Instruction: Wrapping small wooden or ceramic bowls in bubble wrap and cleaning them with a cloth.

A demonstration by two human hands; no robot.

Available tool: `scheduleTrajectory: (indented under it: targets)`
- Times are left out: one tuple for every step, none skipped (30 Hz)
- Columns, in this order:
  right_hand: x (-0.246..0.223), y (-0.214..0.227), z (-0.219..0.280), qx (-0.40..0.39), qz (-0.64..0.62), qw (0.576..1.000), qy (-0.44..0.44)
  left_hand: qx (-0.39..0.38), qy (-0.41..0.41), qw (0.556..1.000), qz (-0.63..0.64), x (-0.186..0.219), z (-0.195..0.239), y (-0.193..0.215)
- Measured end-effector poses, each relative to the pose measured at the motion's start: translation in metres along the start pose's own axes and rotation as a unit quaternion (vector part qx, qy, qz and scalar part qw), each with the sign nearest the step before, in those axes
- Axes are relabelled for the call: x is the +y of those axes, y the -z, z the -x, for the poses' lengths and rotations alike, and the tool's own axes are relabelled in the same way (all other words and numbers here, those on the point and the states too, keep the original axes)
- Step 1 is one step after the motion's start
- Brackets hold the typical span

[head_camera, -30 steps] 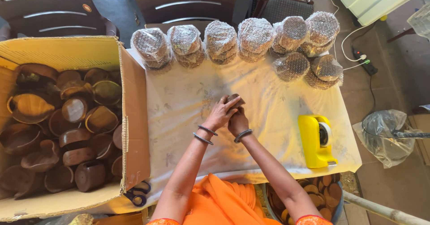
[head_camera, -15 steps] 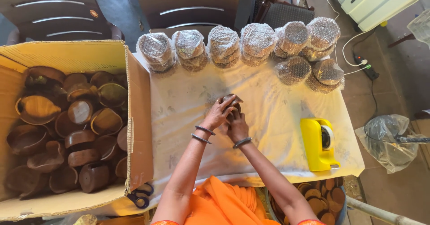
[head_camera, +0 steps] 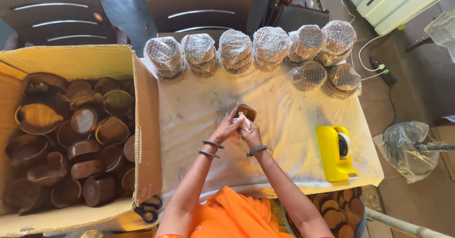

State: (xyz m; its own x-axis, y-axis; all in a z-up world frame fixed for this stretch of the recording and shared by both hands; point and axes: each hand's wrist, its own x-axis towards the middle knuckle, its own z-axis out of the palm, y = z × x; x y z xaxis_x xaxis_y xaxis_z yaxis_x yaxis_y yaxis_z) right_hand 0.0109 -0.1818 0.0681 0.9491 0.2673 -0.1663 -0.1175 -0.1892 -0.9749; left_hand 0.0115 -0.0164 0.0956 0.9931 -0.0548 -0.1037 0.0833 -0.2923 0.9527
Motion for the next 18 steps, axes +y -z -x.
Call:
scheduleTrajectory:
  targets:
    - [0.003, -0.002, 0.003, -0.02, -0.085, 0.995, -0.038, -0.008, 0.008, 1.0, 0.001, 0.011, 0.006, 0.003]
    - [-0.014, 0.001, 0.011, -0.019, -0.084, 0.995, -0.039, -0.009, 0.009, 1.0, 0.002, 0.018, 0.007, 0.006]
    - [-0.031, 0.003, 0.019, -0.029, -0.029, 0.999, 0.005, -0.006, 0.015, 1.0, 0.015, 0.025, 0.009, 0.008]
    - [-0.048, 0.005, 0.026, -0.041, 0.027, 0.997, 0.051, -0.002, 0.021, 0.999, 0.029, 0.032, 0.011, 0.012]
    - [-0.055, 0.012, 0.031, -0.042, 0.028, 0.997, 0.051, -0.001, 0.021, 0.999, 0.029, 0.025, 0.008, 0.01]
    - [-0.062, 0.019, 0.034, -0.042, 0.162, 0.979, 0.12, 0.002, 0.038, 0.999, 0.016, 0.018, 0.004, 0.01]
    - [-0.069, 0.026, 0.037, -0.042, 0.293, 0.937, 0.187, 0.005, 0.055, 0.998, 0.004, 0.012, 0.0, 0.009]
    - [-0.075, 0.031, 0.039, -0.042, 0.294, 0.936, 0.188, 0.006, 0.054, 0.999, 0.005, 0.009, -0.003, 0.008]
    - [-0.08, 0.036, 0.041, -0.021, 0.377, 0.904, 0.2, 0.004, 0.053, 0.999, -0.008, 0.006, -0.006, 0.006]
    - [-0.085, 0.042, 0.045, 0.0, 0.458, 0.864, 0.208, 0.0, 0.054, 0.998, -0.021, 0.002, -0.008, 0.002]
    - [-0.09, 0.044, 0.043, -0.001, 0.459, 0.864, 0.207, 0.0, 0.054, 0.998, -0.019, 0.006, -0.009, 0.0]
    - [-0.094, 0.045, 0.044, 0.024, 0.47, 0.857, 0.21, -0.006, 0.053, 0.998, -0.03, 0.01, -0.008, -0.003]
    - [-0.098, 0.046, 0.045, 0.048, 0.482, 0.849, 0.212, -0.013, 0.052, 0.998, -0.042, 0.014, -0.007, -0.006]
    - [-0.101, 0.044, 0.041, 0.049, 0.481, 0.849, 0.21, -0.015, 0.052, 0.998, -0.042, 0.02, -0.005, -0.006]
    - [-0.105, 0.043, 0.037, 0.062, 0.489, 0.833, 0.252, -0.01, 0.035, 0.998, -0.051, 0.026, -0.004, -0.006]
    - [-0.109, 0.041, 0.032, 0.074, 0.495, 0.815, 0.293, -0.005, 0.017, 0.998, -0.062, 0.033, -0.003, -0.006]
    - [-0.106, 0.041, 0.028, 0.075, 0.494, 0.816, 0.292, -0.007, 0.017, 0.998, -0.063, 0.038, -0.004, -0.003]
    - [-0.101, 0.041, 0.024, 0.069, 0.52, 0.796, 0.303, -0.005, 0.014, 0.997, -0.071, 0.042, -0.003, -0.001]
